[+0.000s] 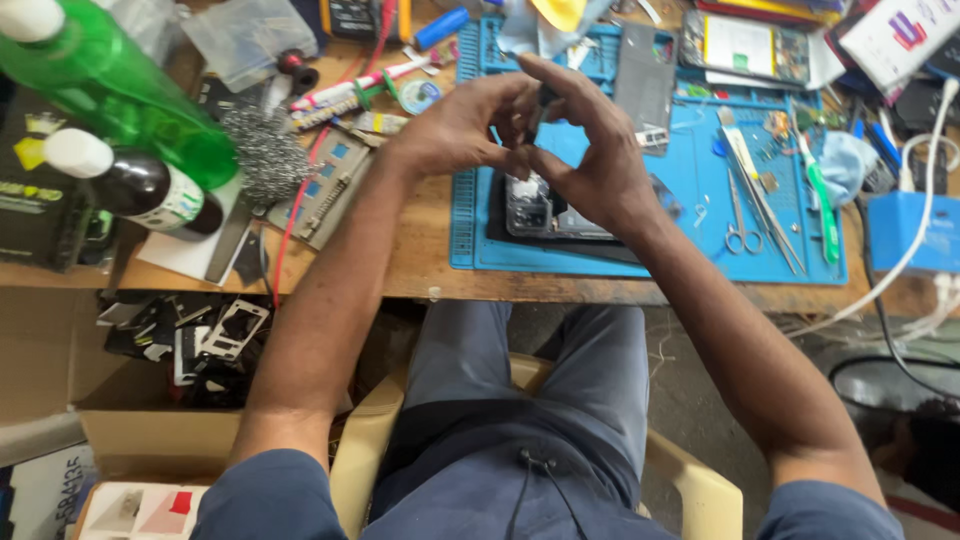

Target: The person peels the back cover off a smartphone, applies liquid from a bottle onto the phone, and pries at the opened device. They then use a screwdriver to work on the exposed internal components while the phone lies on the work mat.

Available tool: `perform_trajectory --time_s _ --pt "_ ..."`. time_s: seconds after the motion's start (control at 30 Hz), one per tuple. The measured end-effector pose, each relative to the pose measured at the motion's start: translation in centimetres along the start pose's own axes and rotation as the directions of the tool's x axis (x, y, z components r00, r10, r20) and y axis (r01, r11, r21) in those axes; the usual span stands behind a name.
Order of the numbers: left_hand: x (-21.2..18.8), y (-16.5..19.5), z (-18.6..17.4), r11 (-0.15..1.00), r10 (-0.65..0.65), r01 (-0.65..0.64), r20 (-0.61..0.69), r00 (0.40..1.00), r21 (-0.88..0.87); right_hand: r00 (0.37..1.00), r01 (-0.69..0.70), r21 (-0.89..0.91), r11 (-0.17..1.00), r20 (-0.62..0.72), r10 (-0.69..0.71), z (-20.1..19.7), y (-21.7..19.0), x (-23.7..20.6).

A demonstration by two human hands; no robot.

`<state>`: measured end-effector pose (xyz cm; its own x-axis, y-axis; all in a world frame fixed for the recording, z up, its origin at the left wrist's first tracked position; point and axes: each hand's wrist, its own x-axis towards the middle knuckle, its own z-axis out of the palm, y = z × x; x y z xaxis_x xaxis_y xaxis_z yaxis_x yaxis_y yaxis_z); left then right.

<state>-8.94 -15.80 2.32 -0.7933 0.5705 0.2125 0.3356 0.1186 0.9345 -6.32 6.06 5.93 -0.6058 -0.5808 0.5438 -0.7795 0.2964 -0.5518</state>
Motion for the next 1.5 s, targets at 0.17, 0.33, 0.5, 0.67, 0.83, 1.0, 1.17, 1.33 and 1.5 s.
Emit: perform_trajectory --time_s 0.17,0.33,0.5,0.67,0.83,1.0,1.17,1.33,1.5 --pt "-0.9 -0.6 -1.4 0.989 0.124 -0.115 0.104 0.987 -0.091 0.993 -0.115 0.106 0.988 0.006 0.115 1.1 0.1 -0.7" --pt "-1.1 -0.8 -2.1 0.995 -0.089 0.089 0.009 0.996 0.038 0.996 -0.091 0.216 0.972 0.002 0.093 1.5 1.1 -1.6" --pt "-0.8 -0.6 -1.6 0.946 -0.006 0.005 0.004 1.0 0.325 0.993 -0.05 0.265 0.963 -0.09 0.077 0.8 2.4 -1.9" --pt "0.4 -1.0 0.2 0.914 0.099 -0.062 -0.073 0.992 0.4 0.981 -0.031 0.305 0.952 -0.174 0.087 0.5 3.5 -2.1" --pt "1.3 -1.9 1.7 0.828 0.218 -0.09 -0.169 0.961 0.554 0.951 -0.013 0.241 0.97 -0.295 0.086 0.0 4.5 -2.7" --pt "1.4 -2.8 2.2 0.772 0.174 -0.025 -0.173 0.97 0.635 0.939 -0.042 0.234 0.971 -0.323 0.118 -0.1 4.0 -4.4" --pt "-0.3 -2.0 0.0 0.799 0.207 -0.107 -0.103 0.973 0.591 0.968 -0.03 0.225 0.974 -0.236 0.084 1.0 1.8 -6.6" --pt "-4.6 -0.5 1.8 0.73 0.059 0.004 -0.069 0.996 0.683 0.979 -0.028 0.214 0.976 -0.192 0.07 1.8 0.9 -7.3" --pt "-7.0 0.4 5.3 0.705 0.094 0.1 -0.232 0.968 0.703 0.984 -0.025 0.234 0.972 -0.165 0.065 2.5 1.1 -6.5"
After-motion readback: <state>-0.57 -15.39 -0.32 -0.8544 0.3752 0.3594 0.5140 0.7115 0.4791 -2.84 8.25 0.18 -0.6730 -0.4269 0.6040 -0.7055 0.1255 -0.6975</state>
